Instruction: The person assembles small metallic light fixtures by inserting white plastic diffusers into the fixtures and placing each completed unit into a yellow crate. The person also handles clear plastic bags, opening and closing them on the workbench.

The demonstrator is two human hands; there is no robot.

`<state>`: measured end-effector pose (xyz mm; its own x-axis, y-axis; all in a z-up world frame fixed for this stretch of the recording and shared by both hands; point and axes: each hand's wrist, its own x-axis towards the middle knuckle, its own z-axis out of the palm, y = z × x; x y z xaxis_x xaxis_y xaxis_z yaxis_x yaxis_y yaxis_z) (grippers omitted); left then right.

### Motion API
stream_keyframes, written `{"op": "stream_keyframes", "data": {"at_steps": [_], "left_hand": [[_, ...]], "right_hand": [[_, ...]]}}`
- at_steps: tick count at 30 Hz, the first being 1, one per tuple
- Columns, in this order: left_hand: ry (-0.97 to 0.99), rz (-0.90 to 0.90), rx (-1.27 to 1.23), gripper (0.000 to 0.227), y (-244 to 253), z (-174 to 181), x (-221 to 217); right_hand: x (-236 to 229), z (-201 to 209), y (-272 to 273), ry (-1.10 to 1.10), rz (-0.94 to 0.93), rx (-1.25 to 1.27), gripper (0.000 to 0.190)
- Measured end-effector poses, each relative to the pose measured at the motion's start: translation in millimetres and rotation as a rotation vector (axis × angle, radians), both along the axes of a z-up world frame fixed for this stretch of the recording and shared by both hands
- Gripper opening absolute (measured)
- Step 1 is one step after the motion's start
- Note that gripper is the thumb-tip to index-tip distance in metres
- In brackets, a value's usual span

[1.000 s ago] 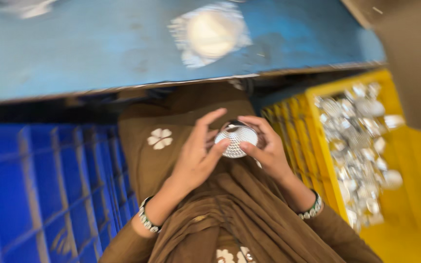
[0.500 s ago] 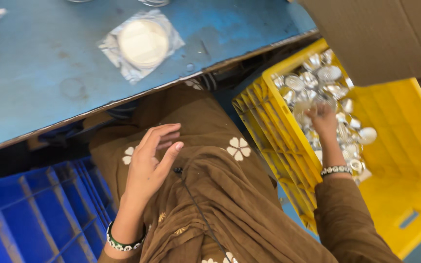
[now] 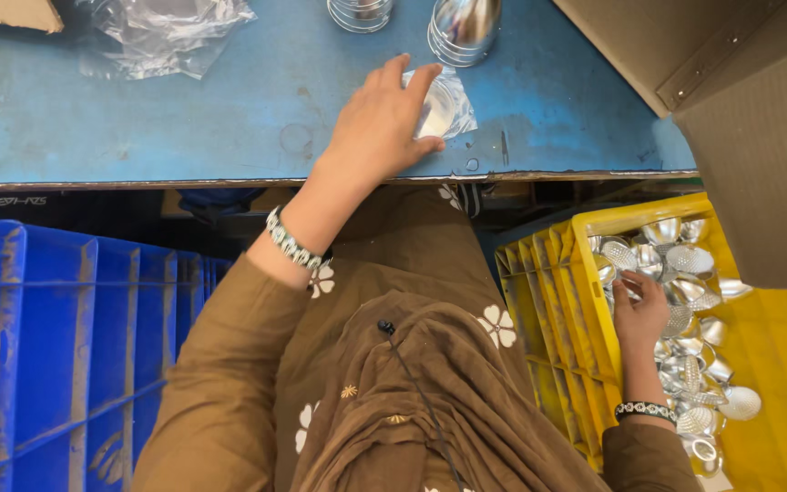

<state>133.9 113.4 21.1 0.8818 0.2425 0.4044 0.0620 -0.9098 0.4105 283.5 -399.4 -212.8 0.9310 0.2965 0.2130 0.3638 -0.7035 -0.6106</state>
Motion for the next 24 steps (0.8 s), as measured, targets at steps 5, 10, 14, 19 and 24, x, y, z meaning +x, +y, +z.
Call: {"op": "stream_keyframes", "data": {"at_steps": [5,10,14,19,24], "left_hand": [[0.228,-0.020,-0.073,0.078,15,-15,19],[0.148,-0.044,-0.342,0.072,36,-16,15],[-0.273,-0.060,-0.371,0.072,42,-7,-12],[-0.342,-0.104,-1.197,0.081,-5,-19,-97],[-0.422,-0.415,-1.877,0.087,-39,-38,-151]], "right_hand": [[-23,49,32,-0.094,0.003,0.104,0.012],[-44,122,116,-0.144,0.156,0.317,0.010],[-38,184,219,-0.334,0.485,0.398,0.012],[9,243,352,-0.468,0.689,0.340,0.036],[54,259,413,-0.424,0.563,-0.164,0.036]]}}
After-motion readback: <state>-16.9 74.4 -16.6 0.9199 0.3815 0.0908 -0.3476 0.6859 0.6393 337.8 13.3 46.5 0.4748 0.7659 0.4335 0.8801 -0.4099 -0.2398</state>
